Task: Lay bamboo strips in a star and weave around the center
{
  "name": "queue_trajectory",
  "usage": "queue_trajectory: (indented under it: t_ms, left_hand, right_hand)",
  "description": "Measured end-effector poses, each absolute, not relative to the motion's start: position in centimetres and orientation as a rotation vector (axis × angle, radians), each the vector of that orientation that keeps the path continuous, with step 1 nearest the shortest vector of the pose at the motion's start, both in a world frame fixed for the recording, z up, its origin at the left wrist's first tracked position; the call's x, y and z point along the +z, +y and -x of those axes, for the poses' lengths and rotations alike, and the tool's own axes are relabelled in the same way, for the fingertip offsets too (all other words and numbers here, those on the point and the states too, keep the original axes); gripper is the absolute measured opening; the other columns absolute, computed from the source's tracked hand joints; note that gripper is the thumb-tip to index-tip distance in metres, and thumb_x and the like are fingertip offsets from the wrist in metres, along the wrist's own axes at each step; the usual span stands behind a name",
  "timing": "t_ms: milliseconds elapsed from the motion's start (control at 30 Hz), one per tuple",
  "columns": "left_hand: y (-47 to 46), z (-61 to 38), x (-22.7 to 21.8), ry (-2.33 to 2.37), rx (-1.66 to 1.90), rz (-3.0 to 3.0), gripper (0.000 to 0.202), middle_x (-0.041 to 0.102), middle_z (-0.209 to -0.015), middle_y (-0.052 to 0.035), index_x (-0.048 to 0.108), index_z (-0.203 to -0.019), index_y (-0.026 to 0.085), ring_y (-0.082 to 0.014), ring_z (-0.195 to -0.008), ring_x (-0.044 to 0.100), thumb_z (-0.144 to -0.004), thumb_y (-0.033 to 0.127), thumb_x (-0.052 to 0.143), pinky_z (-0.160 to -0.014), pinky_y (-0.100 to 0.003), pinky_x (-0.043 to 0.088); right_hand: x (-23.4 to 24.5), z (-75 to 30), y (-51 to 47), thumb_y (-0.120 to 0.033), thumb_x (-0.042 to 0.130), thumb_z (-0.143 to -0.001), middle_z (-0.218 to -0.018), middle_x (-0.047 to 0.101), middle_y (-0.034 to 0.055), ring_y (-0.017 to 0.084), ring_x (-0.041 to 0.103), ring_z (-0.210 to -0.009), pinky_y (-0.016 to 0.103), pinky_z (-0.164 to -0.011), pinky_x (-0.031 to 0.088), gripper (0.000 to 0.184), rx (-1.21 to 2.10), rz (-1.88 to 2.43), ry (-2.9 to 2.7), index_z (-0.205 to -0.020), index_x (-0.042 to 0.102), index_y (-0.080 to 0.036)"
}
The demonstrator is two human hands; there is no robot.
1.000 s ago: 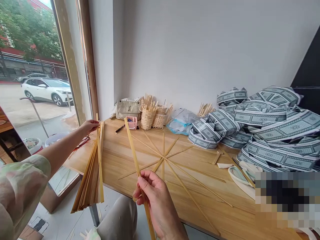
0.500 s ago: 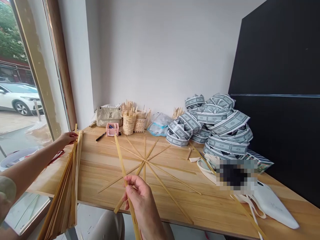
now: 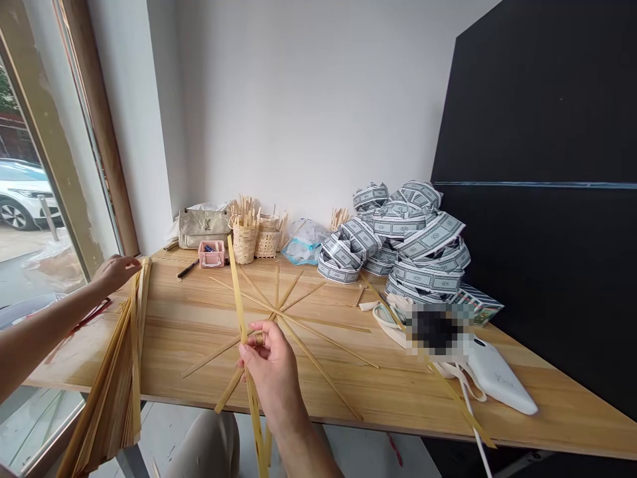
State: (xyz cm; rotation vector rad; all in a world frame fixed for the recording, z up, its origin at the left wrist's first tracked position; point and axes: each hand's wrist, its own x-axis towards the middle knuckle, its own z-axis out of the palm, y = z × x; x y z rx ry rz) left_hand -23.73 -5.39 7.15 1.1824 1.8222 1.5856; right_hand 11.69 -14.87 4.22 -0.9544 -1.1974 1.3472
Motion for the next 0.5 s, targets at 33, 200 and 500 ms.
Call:
queue_trajectory:
  t_ms: [33, 200, 500]
  left_hand:
    - [-5.8, 22.0, 7.8, 1.800, 1.543, -1.216, 0.021, 0.036, -0.034, 0.0093, 0.054, -0.047, 0.014, -0.0031, -0.033, 0.029, -0.060, 0.000, 0.064, -0.034, -0.013, 0.018]
    - [-9.6, 9.9, 9.9, 1.227, 1.133, -1.373, 0.020, 0.062, -0.065, -0.0039, 0.063, -0.078, 0.017, -0.0132, -0.054, 0.056, -0.069, 0.035, 0.063, -0.044, -0.020, 0.038]
    - [-10.2, 4.8, 11.9, 1.081, 1.300, -1.221, 0.021, 0.052, -0.043, 0.0004, 0.052, -0.052, 0.012, -0.0055, -0.036, 0.046, -0.071, 0.012, 0.061, -0.036, -0.014, 0.035]
  right_hand:
    - [4.5, -11.5, -14.7, -0.027, 0.062, -0.061, -0.067, 0.050, -0.0049, 0.009, 0.052, -0.051, 0.019, -0.041, 0.040, 0.029, 1.339, 0.952, -1.190, -0.086, 0.049, -0.020]
    - [6.3, -10.1, -14.0, -0.023, 0.062, -0.058, -0.064, 0.049, -0.0065, 0.009, 0.053, -0.049, 0.019, -0.041, 0.040, 0.027, 1.373, 0.893, -1.235, -0.081, 0.047, -0.019]
    - [7.4, -10.7, -14.6, -0.030, 0.061, -0.062, -0.061, 0.061, -0.0027, 0.010, 0.056, -0.047, 0.021, -0.046, 0.042, 0.022, 1.484, 0.884, -1.355, -0.076, 0.050, -0.017]
